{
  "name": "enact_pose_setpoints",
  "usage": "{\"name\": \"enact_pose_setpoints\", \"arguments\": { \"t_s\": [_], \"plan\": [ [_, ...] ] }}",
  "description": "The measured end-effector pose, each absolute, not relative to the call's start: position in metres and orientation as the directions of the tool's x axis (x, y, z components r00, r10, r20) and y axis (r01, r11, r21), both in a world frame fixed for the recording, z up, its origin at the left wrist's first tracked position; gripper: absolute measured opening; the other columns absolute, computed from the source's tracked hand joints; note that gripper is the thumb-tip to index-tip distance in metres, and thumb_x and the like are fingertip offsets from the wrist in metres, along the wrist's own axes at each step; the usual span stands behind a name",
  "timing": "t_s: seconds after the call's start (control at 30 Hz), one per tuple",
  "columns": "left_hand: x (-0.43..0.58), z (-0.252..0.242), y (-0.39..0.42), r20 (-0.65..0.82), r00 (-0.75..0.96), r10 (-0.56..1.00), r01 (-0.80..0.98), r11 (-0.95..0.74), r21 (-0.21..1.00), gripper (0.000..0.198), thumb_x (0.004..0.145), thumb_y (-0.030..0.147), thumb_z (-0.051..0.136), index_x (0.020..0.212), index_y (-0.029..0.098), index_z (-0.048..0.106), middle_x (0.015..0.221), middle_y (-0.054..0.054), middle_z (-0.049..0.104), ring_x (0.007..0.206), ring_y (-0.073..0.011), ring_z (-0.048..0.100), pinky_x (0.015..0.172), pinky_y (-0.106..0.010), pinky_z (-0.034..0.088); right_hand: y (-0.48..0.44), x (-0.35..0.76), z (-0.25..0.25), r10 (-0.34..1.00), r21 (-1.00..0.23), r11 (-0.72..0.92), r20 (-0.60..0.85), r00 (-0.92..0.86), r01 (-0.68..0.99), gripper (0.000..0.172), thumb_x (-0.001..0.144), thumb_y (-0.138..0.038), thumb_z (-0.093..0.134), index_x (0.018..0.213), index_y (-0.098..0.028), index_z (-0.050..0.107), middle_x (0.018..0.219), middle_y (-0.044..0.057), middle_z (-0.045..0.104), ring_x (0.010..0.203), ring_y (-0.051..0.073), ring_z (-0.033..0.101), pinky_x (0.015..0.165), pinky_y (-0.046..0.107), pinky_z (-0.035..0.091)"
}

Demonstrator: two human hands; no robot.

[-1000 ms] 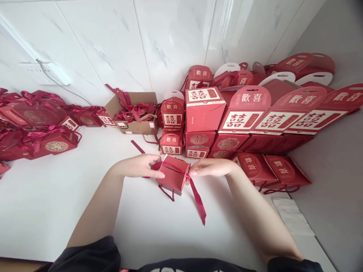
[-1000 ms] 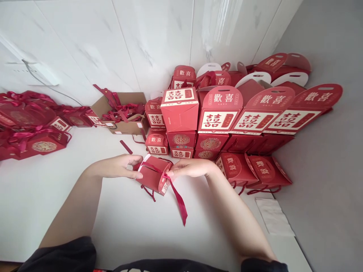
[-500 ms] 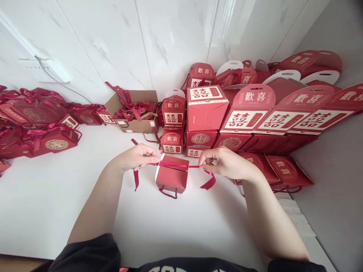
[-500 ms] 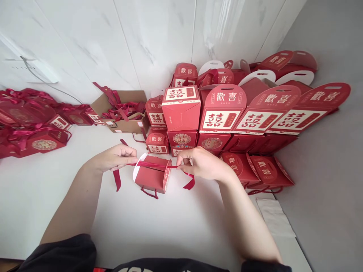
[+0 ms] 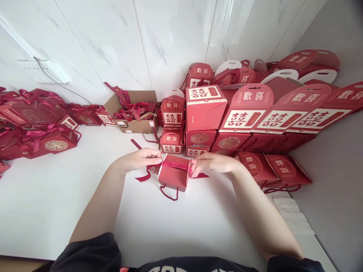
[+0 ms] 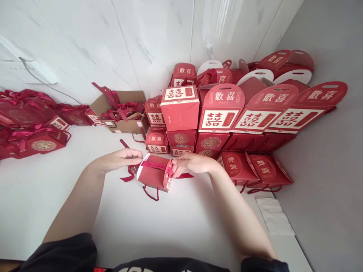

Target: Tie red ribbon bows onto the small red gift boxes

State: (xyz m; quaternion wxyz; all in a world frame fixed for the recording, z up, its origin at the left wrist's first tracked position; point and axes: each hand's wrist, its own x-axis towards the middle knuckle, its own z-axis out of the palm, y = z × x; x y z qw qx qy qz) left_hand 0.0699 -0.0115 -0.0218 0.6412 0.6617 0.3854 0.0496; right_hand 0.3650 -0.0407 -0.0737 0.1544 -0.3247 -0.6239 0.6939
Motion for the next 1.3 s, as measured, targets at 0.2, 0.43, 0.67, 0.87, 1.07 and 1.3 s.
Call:
{"name": "enact_pose_setpoints", "arguments": {
  "t_s": [0.2,0.43,0.67,0.87,1.07,1.3],
  "plan": [
    [0.072,-0.022,-0.014,-0.436,0.727,0.531,0.440,0.128,0.889,0.030,0.083,0.047,0.063,0.082,0.017,0.060,0.079,-0.003,0.060,0.070,-0.0140,0.058,0.066,-0.026,0.050,-0.041,0.356,-0.071,0.592,-0.990,0.048,-0.082,-0.801,0.136,0.044,0.091,-0.053,0.054,0.085,-0.013,0.071,0.086,0.007,0.070,0.082,0.017,0.064,0.083,0.031,0.047],
    [0.074,-0.027,-0.014,-0.429,0.738,0.521,0.428,0.130,0.895,0.029,0.085,0.044,0.063,0.080,0.016,0.059,0.079,-0.002,0.060,0.070,-0.0129,0.058,0.066,-0.025,0.048,-0.049,0.351,-0.065,0.697,-0.964,0.083,-0.124,-0.706,0.251,0.042,0.087,-0.056,0.058,0.073,-0.016,0.059,0.067,-0.001,0.056,0.061,0.011,0.048,0.057,0.024,0.040],
    [0.074,-0.023,-0.016,-0.431,0.734,0.525,0.458,0.086,0.885,0.025,0.086,0.040,0.061,0.076,0.017,0.057,0.078,-0.002,0.061,0.075,-0.0154,0.060,0.072,-0.028,0.049,-0.079,0.328,-0.046,0.879,-0.637,0.466,0.253,-0.405,0.614,0.034,0.085,-0.044,0.064,0.109,-0.021,0.055,0.119,0.012,0.058,0.109,0.028,0.053,0.095,0.047,0.043],
    [0.074,-0.018,-0.018,-0.435,0.734,0.521,0.515,-0.011,0.857,0.026,0.089,0.040,0.056,0.077,0.018,0.054,0.078,-0.002,0.060,0.076,-0.0160,0.061,0.070,-0.027,0.048,-0.101,0.309,-0.038,0.794,-0.398,0.608,0.341,-0.504,0.687,0.015,0.088,-0.028,0.060,0.100,-0.020,0.058,0.145,0.015,0.043,0.137,0.032,0.035,0.113,0.060,0.026],
    [0.073,-0.018,-0.018,-0.425,0.740,0.522,0.512,-0.028,0.858,0.025,0.090,0.040,0.056,0.079,0.017,0.055,0.079,-0.002,0.061,0.077,-0.0163,0.061,0.071,-0.027,0.049,-0.108,0.304,-0.038,0.758,-0.254,0.649,0.299,-0.579,0.718,0.014,0.087,-0.029,0.064,0.093,-0.016,0.061,0.157,0.018,0.028,0.148,0.034,0.019,0.117,0.063,0.014],
    [0.074,-0.016,-0.020,-0.435,0.736,0.518,0.507,0.005,0.862,0.022,0.091,0.035,0.056,0.080,0.015,0.055,0.081,-0.001,0.060,0.078,-0.0148,0.060,0.074,-0.028,0.050,-0.106,0.305,-0.036,0.725,-0.199,0.688,0.230,-0.649,0.697,0.006,0.088,-0.020,0.062,0.088,-0.015,0.064,0.152,0.016,0.038,0.147,0.032,0.022,0.119,0.058,0.017]
  ]
}}
